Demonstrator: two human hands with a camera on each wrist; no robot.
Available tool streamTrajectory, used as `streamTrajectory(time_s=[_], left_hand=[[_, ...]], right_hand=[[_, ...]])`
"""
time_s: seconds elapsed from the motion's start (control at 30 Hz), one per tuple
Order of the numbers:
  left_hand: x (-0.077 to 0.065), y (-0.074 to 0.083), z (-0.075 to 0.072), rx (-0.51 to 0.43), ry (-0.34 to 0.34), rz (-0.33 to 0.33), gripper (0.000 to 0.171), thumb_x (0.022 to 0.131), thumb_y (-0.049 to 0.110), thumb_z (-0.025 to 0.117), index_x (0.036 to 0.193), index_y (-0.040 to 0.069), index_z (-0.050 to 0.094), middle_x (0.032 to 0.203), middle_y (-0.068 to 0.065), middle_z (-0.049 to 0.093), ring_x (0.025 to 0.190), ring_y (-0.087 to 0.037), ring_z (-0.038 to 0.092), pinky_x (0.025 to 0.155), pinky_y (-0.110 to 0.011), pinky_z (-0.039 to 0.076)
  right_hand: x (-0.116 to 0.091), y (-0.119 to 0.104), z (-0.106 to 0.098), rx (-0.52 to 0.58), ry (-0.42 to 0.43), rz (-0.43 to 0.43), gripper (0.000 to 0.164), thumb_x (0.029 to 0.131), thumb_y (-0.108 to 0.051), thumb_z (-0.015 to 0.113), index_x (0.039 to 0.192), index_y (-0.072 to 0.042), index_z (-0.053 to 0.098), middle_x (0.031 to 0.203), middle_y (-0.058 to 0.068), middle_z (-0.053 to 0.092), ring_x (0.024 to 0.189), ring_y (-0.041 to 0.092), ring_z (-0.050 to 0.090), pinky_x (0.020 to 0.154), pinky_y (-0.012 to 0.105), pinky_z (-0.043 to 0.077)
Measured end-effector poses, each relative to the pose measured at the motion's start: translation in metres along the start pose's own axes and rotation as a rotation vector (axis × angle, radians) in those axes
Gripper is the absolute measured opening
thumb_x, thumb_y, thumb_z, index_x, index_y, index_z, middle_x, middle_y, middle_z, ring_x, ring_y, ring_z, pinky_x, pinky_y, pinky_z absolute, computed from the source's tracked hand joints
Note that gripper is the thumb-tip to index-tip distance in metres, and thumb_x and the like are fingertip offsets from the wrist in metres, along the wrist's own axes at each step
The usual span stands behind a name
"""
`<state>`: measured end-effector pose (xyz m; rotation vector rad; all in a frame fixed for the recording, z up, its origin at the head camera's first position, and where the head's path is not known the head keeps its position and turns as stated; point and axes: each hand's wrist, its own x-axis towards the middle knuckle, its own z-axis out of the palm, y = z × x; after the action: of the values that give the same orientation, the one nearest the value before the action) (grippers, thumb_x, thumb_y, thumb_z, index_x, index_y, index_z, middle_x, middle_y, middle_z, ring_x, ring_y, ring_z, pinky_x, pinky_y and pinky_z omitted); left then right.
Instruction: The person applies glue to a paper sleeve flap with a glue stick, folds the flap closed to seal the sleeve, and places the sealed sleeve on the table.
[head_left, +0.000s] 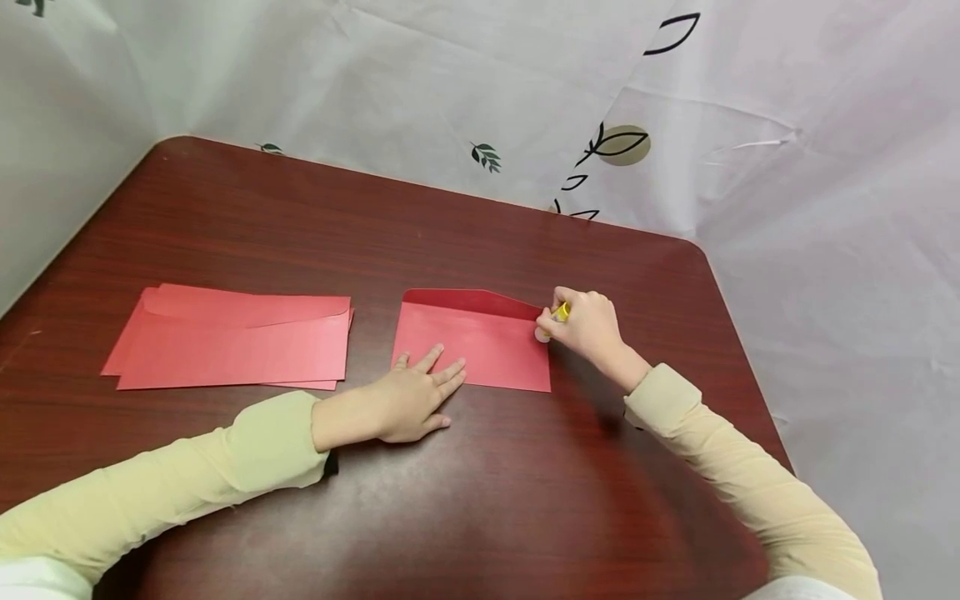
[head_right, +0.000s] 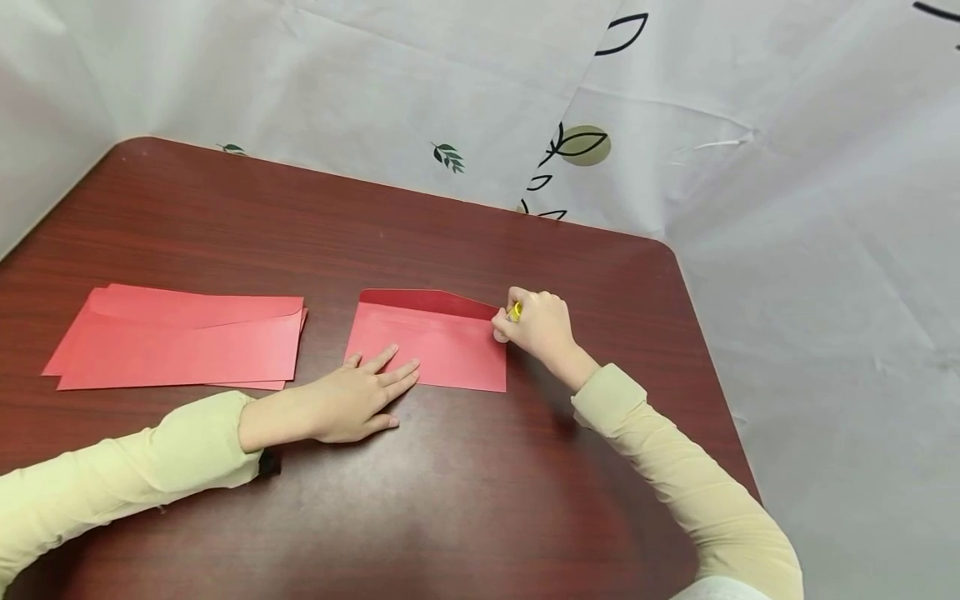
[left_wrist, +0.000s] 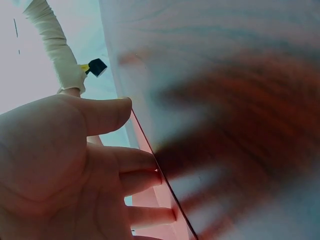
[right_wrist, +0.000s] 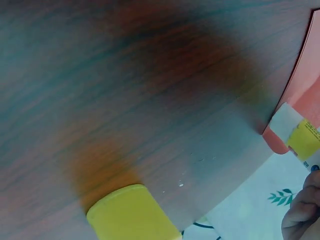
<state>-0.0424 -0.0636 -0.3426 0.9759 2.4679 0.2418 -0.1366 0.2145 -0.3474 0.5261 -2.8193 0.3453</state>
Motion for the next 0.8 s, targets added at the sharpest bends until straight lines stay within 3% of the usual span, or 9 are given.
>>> streamTrajectory(time_s=[0.23, 0.8], left_hand=[[0.000, -0.001, 0.000, -0.008, 0.009, 0.006, 0.066, 0.096, 0.038, 0.054, 0.151, 0.009, 0.030, 0.160, -0.007, 0.023, 0.148, -0.039, 0.010, 0.111, -0.067, 0.021], [0.002, -0.001, 0.001, 0.007, 0.014, 0.009, 0.069, 0.094, 0.040, 0.057, 0.150, 0.009, 0.032, 0.160, -0.007, 0.024, 0.148, -0.040, 0.012, 0.110, -0.067, 0.022]], right_hand=[[-0.001, -0.001, 0.002, 0.056, 0.011, -0.012, 0.017, 0.079, -0.021, 0.065, 0.067, -0.011, 0.057, 0.050, 0.003, 0.055, 0.045, 0.017, 0.047, 0.045, 0.026, 0.038], [0.012, -0.021, 0.009, 0.152, -0.029, -0.067, 0.019, 0.081, -0.018, 0.066, 0.066, -0.010, 0.056, 0.049, 0.002, 0.054, 0.042, 0.013, 0.045, 0.042, 0.023, 0.040]])
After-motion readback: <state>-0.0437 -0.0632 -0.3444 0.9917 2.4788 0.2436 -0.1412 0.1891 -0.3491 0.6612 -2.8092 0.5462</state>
